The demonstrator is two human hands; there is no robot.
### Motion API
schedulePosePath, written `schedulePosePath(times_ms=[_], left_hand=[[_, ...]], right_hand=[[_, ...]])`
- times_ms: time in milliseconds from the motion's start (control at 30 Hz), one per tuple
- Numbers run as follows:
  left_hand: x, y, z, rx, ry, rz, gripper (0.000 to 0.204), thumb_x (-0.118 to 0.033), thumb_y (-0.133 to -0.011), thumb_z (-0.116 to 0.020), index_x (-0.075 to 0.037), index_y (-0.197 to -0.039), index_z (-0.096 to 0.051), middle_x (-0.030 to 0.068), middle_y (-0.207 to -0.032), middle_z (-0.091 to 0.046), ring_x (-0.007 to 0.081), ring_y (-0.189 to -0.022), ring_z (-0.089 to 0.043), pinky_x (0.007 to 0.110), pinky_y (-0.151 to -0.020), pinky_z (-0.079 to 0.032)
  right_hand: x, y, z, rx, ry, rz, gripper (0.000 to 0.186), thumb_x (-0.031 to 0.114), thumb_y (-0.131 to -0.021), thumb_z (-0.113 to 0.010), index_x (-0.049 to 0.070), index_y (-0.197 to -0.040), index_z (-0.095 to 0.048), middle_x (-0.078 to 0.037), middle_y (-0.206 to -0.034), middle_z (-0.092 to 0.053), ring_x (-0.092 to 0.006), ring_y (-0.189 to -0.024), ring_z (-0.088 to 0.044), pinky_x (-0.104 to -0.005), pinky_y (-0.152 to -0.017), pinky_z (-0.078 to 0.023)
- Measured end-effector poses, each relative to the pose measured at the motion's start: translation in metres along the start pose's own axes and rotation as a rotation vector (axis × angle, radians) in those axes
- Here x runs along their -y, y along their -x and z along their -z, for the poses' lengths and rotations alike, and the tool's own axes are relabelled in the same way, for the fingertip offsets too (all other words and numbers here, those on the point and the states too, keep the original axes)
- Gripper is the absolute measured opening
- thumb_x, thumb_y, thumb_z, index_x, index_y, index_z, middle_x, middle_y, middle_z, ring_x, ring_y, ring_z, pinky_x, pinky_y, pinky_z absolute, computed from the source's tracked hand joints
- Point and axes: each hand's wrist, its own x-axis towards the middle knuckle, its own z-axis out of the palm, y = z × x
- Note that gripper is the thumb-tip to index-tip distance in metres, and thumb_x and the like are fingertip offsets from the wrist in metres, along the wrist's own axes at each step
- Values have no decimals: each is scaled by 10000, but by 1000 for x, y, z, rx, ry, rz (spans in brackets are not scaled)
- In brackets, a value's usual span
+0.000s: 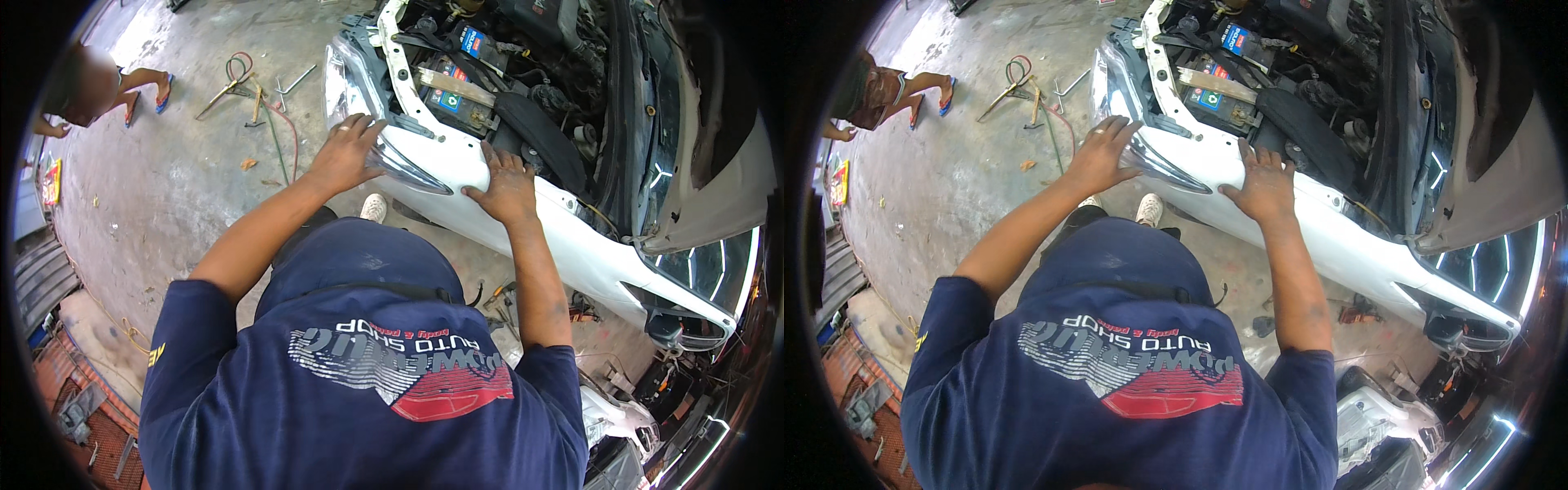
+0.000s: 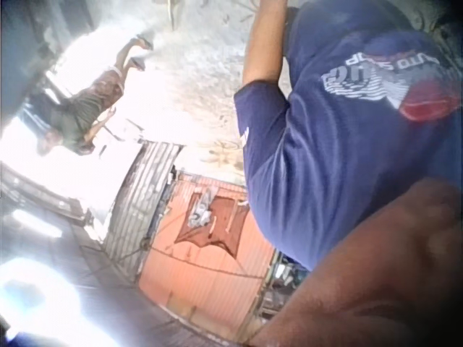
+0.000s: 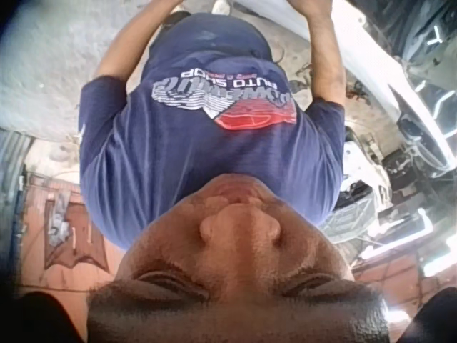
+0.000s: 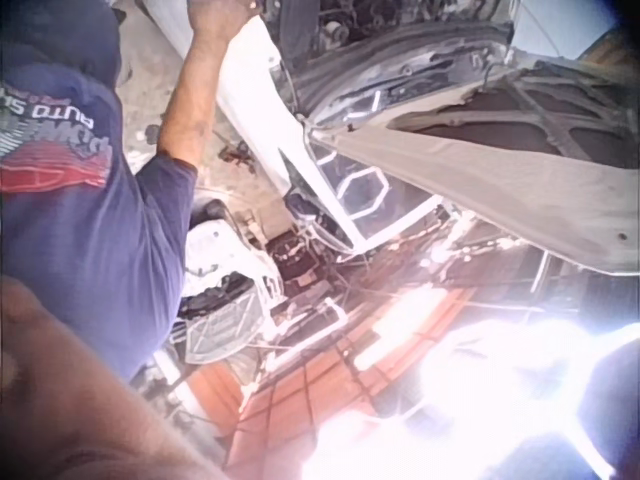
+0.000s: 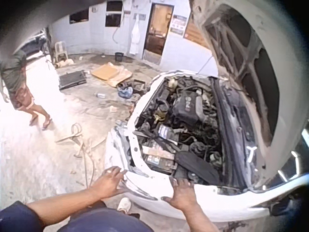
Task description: The person manipulates a headlight assembly on a car, then picks up a car horn from a bag and uses a power drill on it.
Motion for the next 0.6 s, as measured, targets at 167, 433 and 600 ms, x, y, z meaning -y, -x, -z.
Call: schedulePosePath(times_ms=[167,433,600], left_hand=[[-22,-51,-44,9,-75,-199,907,-400,-721,-916,-200,-1513,-522,125,-1531,-533,343,-1535,-363,649,-1233,-282],[-21,-60,-52,118,11,-210,860,-460,-728,-902,-273,-1484,-537,46,-1504,-572,312,-1547,-357,716,-1235,-226],[-9,-42,-51,-18,210,-84,1032,-512,-721,-894,-152,-1578,-446,141,-1557,-521,339,-1564,-320,753,-1217,-207]], right_hand=[[38,5,8,61,79,-58,1220,623,-763,-847,124,-1685,-222,-167,-1618,-428,-359,-1489,-394,-671,-1170,-296],[61,1,-7,65,45,-173,1054,522,-827,-827,67,-1626,-311,-223,-1625,-365,-440,-1508,-317,-706,-1183,-224],[68,-4,11,179,38,-160,1067,510,-855,-802,47,-1647,-259,-256,-1649,-312,-474,-1537,-261,-740,-1188,-204]])
